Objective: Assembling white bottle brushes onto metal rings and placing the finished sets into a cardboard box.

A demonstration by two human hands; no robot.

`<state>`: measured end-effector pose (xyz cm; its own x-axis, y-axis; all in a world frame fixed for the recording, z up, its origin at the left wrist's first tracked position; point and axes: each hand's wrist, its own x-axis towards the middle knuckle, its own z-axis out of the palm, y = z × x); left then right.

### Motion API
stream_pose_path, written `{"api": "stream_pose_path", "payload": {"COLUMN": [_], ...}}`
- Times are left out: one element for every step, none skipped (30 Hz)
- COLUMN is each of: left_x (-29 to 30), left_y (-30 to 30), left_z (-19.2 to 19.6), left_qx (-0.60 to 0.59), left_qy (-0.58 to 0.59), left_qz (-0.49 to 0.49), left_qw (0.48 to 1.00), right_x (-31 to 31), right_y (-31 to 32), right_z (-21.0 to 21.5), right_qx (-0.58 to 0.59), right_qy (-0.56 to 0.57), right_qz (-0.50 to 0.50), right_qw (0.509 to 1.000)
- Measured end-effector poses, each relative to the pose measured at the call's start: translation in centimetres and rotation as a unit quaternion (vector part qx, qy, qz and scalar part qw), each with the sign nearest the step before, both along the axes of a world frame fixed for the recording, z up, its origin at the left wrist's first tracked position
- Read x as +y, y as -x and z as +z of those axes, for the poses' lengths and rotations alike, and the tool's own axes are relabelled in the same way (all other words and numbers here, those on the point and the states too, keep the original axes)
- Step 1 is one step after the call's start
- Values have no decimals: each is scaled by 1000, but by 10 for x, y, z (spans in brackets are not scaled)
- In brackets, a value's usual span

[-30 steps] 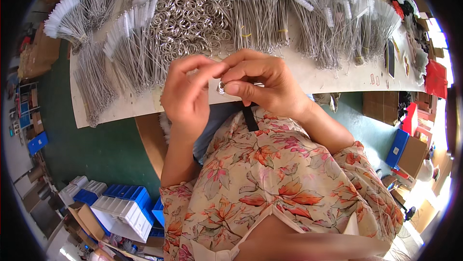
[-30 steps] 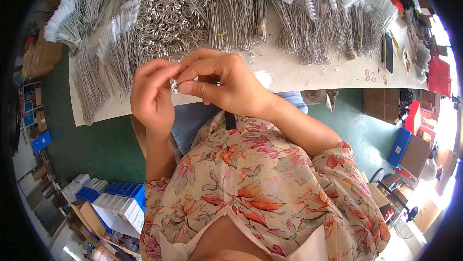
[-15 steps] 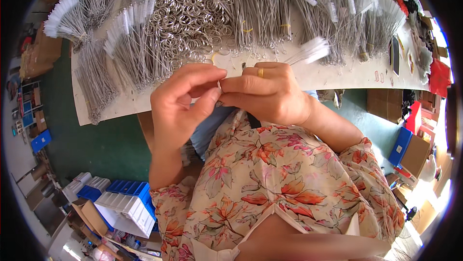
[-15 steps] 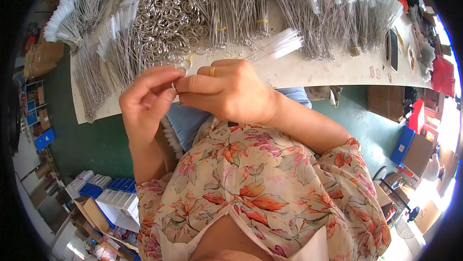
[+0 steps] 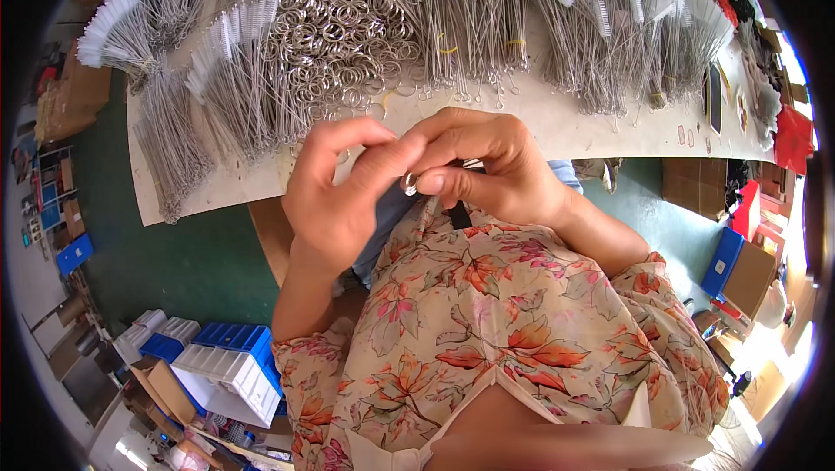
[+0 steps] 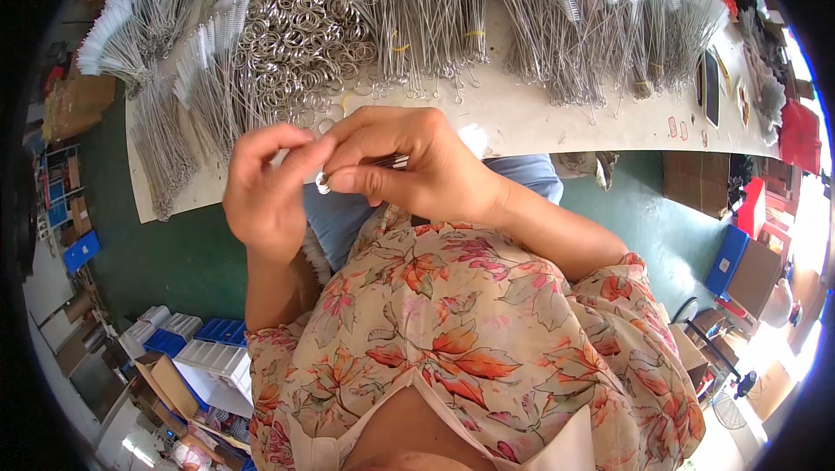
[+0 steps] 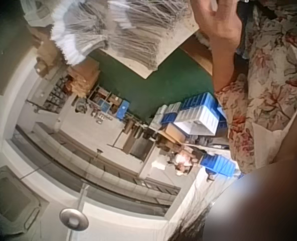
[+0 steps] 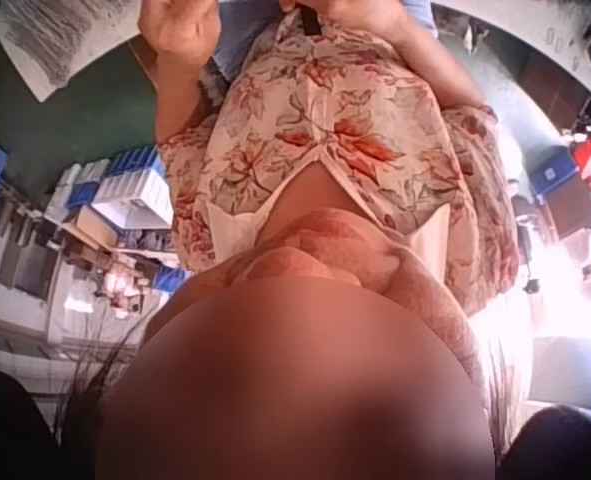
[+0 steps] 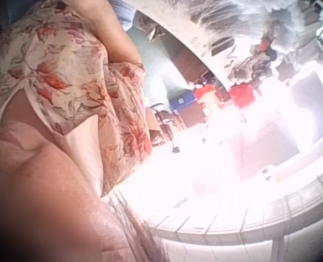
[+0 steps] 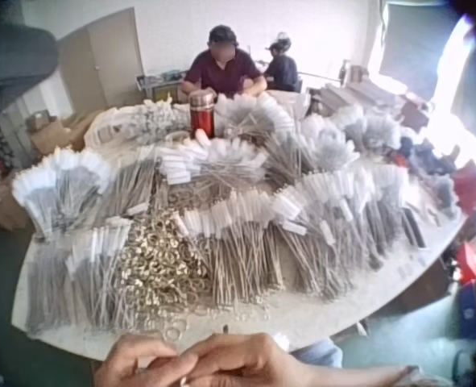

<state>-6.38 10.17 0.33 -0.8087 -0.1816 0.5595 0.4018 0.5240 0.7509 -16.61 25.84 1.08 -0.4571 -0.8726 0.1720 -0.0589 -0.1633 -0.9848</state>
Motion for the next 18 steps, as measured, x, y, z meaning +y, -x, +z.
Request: {"api": "stream_pose_path", "payload": {"left_x": [1, 3, 3, 3, 3, 9, 7, 2, -3, -6, -7, -7, -7, -8, -8, -7, -2, 5], "left_y": [1, -2, -1, 1, 2, -1, 0, 0, 0, -2, -2, -2, -3, -4, -5, -7, -9, -12], "left_z": [3, 5, 5, 3, 2, 3, 2, 1, 1, -4, -3, -3, -2, -1, 1, 4, 8, 13], "left_qx": [48, 2, 2, -4, -10, -106, -107, -136, -161, -158, -159, -162, -166, -167, -171, -175, -176, -132], "left_qy": [160, 96, 97, 39, -19, -255, -255, -376, -487, -467, -466, -444, -421, -422, -355, -286, -286, -222], "left_qz": [28, 25, 25, 14, 3, -32, -33, -104, -171, -187, -186, -183, -180, -179, -159, -138, -140, -73], "left_qw": [985, 995, 995, 999, 1000, 961, 960, 911, 841, 850, 850, 862, 873, 873, 905, 932, 931, 963], "right_x": [1, 2, 2, 2, 1, -2, -1, 1, 2, 1, 1, 1, 0, 0, 0, 0, 0, -1], "right_y": [2, 3, 2, -1, -3, -4, 0, 4, 6, 6, 8, 10, 11, 12, 12, 11, 11, 11], "right_z": [3, 4, 4, 3, 1, -6, -8, -10, -11, -11, -11, -11, -12, -15, -19, -22, -21, -18], "right_qx": [-100, -199, -199, -89, 21, 148, 148, 298, 441, 494, 493, 540, 585, 584, 595, 606, 605, 554], "right_qy": [-30, -61, -60, -22, 17, 64, 63, 85, 106, 117, 118, 125, 133, 132, 144, 154, 153, 143], "right_qz": [21, 41, 42, 13, -15, -57, -58, -68, -75, -101, -101, -104, -107, -107, -105, -104, -105, -77], "right_qw": [994, 977, 977, 996, 1000, 985, 985, 948, 888, 856, 856, 826, 793, 793, 784, 774, 774, 816]}}
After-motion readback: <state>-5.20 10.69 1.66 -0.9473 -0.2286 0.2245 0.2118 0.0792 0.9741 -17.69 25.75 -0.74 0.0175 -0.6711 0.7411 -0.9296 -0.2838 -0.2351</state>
